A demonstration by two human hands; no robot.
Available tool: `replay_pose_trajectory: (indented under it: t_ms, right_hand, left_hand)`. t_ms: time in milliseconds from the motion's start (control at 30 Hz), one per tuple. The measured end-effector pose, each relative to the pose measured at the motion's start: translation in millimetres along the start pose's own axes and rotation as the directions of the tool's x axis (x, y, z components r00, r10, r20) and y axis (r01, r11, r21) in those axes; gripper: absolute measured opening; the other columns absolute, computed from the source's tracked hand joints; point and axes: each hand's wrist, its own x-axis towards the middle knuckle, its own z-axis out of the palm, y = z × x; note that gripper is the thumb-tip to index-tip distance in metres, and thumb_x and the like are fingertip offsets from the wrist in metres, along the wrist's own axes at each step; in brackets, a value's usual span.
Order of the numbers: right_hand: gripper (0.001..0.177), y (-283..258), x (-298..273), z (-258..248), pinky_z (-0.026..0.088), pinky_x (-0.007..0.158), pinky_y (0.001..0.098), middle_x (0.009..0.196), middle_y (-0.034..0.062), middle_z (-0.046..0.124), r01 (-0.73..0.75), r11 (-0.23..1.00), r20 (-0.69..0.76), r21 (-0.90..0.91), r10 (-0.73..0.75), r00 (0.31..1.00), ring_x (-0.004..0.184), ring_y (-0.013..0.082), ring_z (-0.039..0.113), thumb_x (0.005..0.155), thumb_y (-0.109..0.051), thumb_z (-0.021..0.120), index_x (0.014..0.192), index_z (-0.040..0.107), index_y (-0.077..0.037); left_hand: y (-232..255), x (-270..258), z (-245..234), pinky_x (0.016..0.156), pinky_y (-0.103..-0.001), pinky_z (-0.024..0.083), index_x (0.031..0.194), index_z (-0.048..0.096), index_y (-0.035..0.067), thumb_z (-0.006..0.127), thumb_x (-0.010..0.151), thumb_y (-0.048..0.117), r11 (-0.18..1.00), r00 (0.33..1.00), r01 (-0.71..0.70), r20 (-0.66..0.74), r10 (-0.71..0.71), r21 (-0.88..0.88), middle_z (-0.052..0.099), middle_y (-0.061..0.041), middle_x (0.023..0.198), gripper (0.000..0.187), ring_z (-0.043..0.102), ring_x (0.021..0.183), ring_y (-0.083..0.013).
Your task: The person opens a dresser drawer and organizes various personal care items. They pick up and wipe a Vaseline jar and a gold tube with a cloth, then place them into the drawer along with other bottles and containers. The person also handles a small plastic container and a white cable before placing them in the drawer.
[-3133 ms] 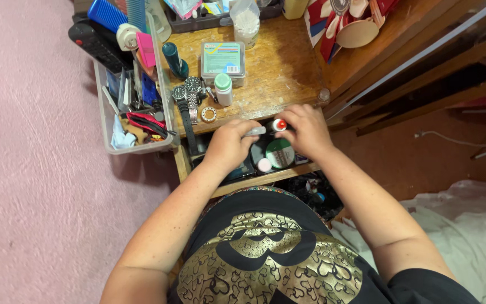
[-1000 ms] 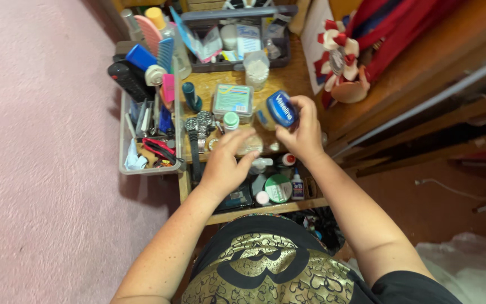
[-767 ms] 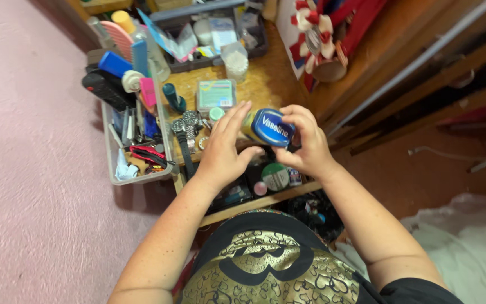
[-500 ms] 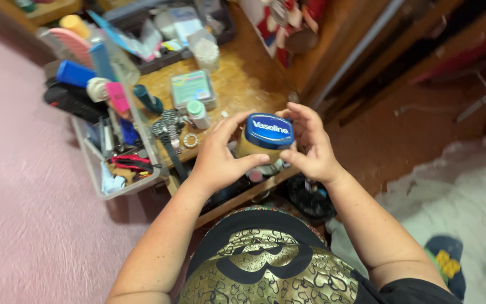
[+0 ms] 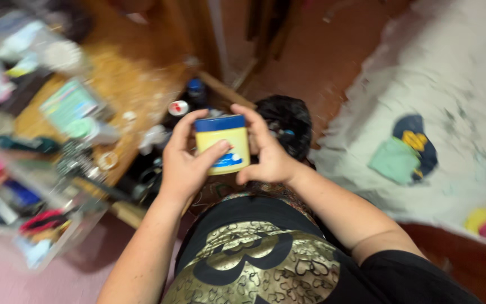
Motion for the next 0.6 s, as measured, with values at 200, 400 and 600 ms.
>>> replay_pose_trajectory:
  t_ms: [200, 400, 600]
  right_hand:
    - [0.118, -5, -59, -33, 0.048, 0.122, 0.0416, 0.156, 0.0124, 0.040, -0.025, 0.999, -0.182, -0.039, 0.018, 0.983, 0.146, 0.0227, 0.047, 0.077, 0.000, 0.094, 0.167, 0.019, -0.014]
    - [0.112, 23, -163, -138, 0.057, 0.096, 0.0396, 0.162, 0.0094, 0.033, -0.268, 0.958, -0.334, -0.097, 0.222, 0.916, 0.132, 0.0233, 0.055, 0.079, -0.004, 0.081, 0.164, 0.012, -0.020]
    - [0.062, 89, -320, -323, 0.054, 0.096, 0.0545, 0.155, 0.0099, 0.048, -0.423, 0.722, -0.804, 0.548, 0.594, -0.030, 0.131, 0.0372, 0.053, 0.097, -0.038, 0.061, 0.154, 0.045, -0.019]
  left_hand:
    - [-24, 17, 55, 0.097, -0.034, 0.058, 0.155, 0.040, 0.007, 0.080, 0.085, 0.010, 0.998, 0.967, 0.054, 0.251, -0.043, -0.035, 0.064, -0.011, 0.133, 0.081, 0.067, 0.117, -0.0180]
    - [-65, 29, 154, 0.098, -0.034, 0.056, 0.155, 0.033, 0.003, 0.086, 0.074, 0.008, 0.984, 0.919, 0.177, 0.352, -0.175, 0.027, 0.065, -0.012, 0.130, 0.096, 0.066, 0.117, -0.0191]
    - [-106, 23, 247, 0.102, -0.032, 0.054, 0.142, 0.053, -0.001, 0.092, 0.070, 0.009, 0.974, 0.898, 0.139, 0.393, -0.199, 0.176, 0.070, -0.010, 0.126, 0.082, 0.067, 0.116, -0.0171]
